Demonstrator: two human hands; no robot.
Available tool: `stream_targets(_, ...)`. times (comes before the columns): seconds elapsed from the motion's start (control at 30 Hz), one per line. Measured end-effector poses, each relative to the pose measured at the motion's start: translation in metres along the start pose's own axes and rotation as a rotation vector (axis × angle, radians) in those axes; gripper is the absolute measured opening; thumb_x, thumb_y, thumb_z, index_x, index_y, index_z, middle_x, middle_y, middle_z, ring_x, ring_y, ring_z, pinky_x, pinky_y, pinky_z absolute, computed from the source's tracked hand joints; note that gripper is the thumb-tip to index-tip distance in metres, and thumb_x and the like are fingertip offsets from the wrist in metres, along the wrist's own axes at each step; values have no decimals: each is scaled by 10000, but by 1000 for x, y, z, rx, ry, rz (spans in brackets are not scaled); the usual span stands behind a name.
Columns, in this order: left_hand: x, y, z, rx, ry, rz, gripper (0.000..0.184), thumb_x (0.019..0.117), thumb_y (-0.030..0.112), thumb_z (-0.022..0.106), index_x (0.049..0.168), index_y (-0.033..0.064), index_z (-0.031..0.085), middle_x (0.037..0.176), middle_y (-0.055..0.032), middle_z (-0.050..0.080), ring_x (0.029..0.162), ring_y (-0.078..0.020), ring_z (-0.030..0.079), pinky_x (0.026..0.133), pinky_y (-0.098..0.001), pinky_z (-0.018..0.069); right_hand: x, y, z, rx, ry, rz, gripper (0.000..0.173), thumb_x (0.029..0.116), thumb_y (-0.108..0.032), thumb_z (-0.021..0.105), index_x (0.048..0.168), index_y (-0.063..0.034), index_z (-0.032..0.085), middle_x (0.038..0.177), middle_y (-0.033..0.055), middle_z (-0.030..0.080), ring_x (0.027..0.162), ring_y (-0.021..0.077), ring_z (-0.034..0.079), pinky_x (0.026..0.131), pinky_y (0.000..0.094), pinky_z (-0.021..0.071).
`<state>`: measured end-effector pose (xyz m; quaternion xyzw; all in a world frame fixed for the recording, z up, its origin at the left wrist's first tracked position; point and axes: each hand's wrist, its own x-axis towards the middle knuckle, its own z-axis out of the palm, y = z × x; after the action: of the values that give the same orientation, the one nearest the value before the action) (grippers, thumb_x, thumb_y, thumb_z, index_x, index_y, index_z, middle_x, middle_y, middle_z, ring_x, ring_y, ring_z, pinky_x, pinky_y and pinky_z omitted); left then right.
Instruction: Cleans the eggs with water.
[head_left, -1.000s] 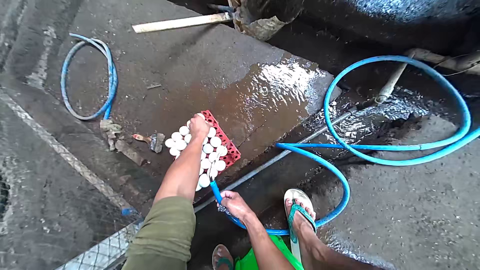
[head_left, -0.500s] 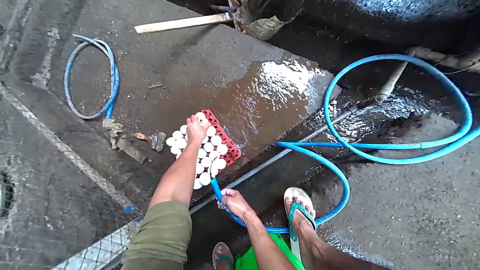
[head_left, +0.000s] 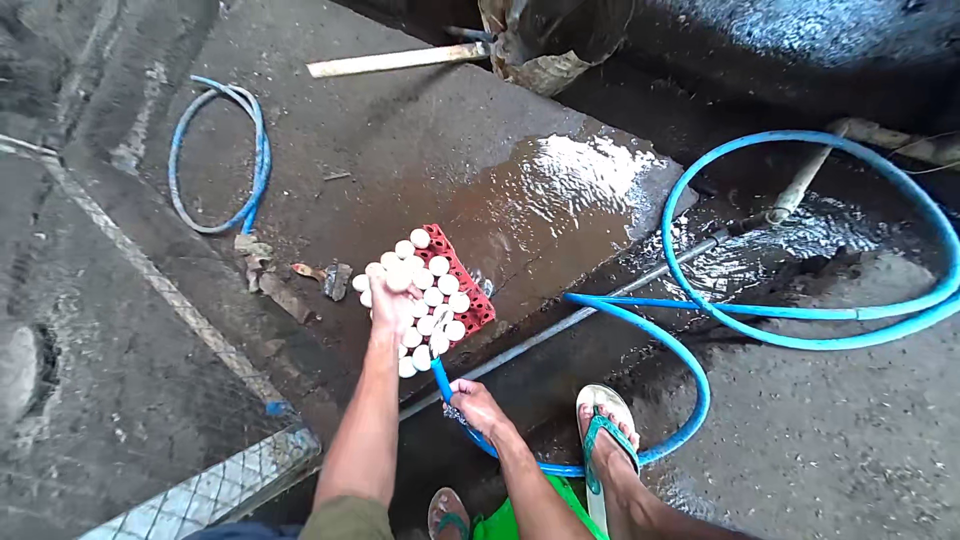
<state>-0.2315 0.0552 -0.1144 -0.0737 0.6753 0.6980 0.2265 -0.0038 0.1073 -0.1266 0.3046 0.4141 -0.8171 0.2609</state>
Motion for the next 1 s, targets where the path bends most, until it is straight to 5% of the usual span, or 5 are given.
stream_targets(0.5,-165,-10,-10,-271,-49,-141,365,1100,293,267,1193,54,528,855,-101,692,729,-172,677,676,-293,576,-16,-14,3,-222,57,-25,261,1080,-216,498,1178,-68,691,826,28,630,538,75,449,490,249,379)
stream_targets(0.6,-183,2,-9,-134,-42,-143,399,1113,295,255,1258,34,519,819,-83,655,663,-162,635,613,-306,553,-29,-28,14,42,308,-209,306,1098,-202,443,1203,12,635,884,93,682,603,101,564,550,269,487)
stream_targets(0.7,-210,15,3,48,-100,-141,424,1118,311,301,1307,14,536,800,-68,641,628,-145,605,596,-310,539,-59,-54,37,40,483,-518,427,1108,-243,349,1316,44,587,1158,209,668,998,266,656,879,467,544)
stream_targets(0.8,-244,29,17,135,-175,-13,494,1123,270,253,1391,-52,516,1198,-209,648,1051,-241,640,941,-429,530,-85,-62,60,-205,535,-699,424,1096,-222,369,1360,28,588,1304,240,629,1204,334,609,1034,546,471)
stream_targets(1.0,-257,18,31,141,-105,198,422,1086,185,306,1233,-109,570,1151,-222,601,1019,-231,579,915,-383,480,-90,-70,67,-209,570,-565,343,1059,-145,448,1275,91,569,1162,251,626,1036,302,623,919,487,517)
